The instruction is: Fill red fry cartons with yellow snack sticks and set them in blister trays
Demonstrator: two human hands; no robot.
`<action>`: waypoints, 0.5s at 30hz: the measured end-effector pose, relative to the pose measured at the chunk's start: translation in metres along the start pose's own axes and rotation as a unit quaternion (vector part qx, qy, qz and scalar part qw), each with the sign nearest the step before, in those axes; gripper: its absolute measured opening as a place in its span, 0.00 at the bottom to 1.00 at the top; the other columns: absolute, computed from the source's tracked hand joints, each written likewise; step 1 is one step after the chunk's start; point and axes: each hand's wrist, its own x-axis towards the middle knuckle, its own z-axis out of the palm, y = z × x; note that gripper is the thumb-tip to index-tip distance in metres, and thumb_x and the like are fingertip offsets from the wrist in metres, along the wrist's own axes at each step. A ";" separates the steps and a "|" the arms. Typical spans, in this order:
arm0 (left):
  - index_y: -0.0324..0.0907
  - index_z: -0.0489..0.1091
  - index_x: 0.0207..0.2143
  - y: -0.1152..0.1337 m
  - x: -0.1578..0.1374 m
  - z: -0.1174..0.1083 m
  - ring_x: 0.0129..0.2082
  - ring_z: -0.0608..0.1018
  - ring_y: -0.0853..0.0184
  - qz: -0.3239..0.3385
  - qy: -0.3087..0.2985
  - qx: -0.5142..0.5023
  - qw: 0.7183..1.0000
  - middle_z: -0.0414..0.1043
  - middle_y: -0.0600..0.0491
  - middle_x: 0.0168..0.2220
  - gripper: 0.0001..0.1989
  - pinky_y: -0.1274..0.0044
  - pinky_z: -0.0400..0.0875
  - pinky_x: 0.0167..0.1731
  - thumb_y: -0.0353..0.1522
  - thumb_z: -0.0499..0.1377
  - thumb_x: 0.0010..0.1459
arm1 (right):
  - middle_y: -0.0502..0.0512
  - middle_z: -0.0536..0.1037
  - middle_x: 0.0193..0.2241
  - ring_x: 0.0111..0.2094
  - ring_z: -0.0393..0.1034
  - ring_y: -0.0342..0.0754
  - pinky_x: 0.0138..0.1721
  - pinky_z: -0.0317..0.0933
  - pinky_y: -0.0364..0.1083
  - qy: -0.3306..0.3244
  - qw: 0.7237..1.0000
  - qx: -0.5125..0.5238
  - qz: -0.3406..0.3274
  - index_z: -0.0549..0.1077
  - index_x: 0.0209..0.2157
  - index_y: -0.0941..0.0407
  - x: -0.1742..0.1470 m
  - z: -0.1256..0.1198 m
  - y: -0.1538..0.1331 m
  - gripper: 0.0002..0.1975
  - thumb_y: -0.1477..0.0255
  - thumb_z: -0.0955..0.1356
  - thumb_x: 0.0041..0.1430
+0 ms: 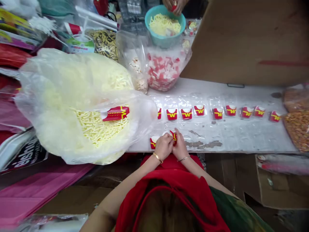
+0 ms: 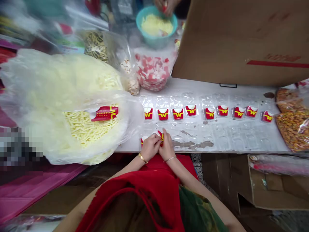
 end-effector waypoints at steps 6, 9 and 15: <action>0.41 0.72 0.35 0.008 0.044 0.086 0.37 0.72 0.66 0.131 -0.165 0.027 0.977 0.69 0.48 0.39 0.12 0.76 0.65 0.37 0.31 0.49 0.60 | 0.53 0.71 0.28 0.30 0.68 0.50 0.30 0.67 0.49 0.069 0.927 0.169 0.327 0.67 0.30 0.56 -0.077 -0.051 0.087 0.22 0.55 0.72 0.40; 0.39 0.72 0.36 0.014 0.065 0.115 0.37 0.73 0.62 0.157 -0.248 0.109 0.950 0.69 0.44 0.39 0.11 0.73 0.65 0.35 0.31 0.50 0.59 | 0.51 0.70 0.20 0.24 0.67 0.49 0.25 0.66 0.48 0.074 0.894 0.231 0.377 0.66 0.23 0.56 -0.085 -0.048 0.117 0.23 0.49 0.70 0.40; 0.36 0.72 0.37 0.010 0.086 0.141 0.35 0.74 0.59 0.164 -0.310 0.159 0.923 0.69 0.42 0.39 0.11 0.73 0.66 0.33 0.35 0.56 0.56 | 0.51 0.73 0.19 0.23 0.71 0.48 0.29 0.69 0.49 0.139 0.818 0.330 0.450 0.66 0.23 0.56 -0.064 -0.022 0.143 0.27 0.45 0.69 0.36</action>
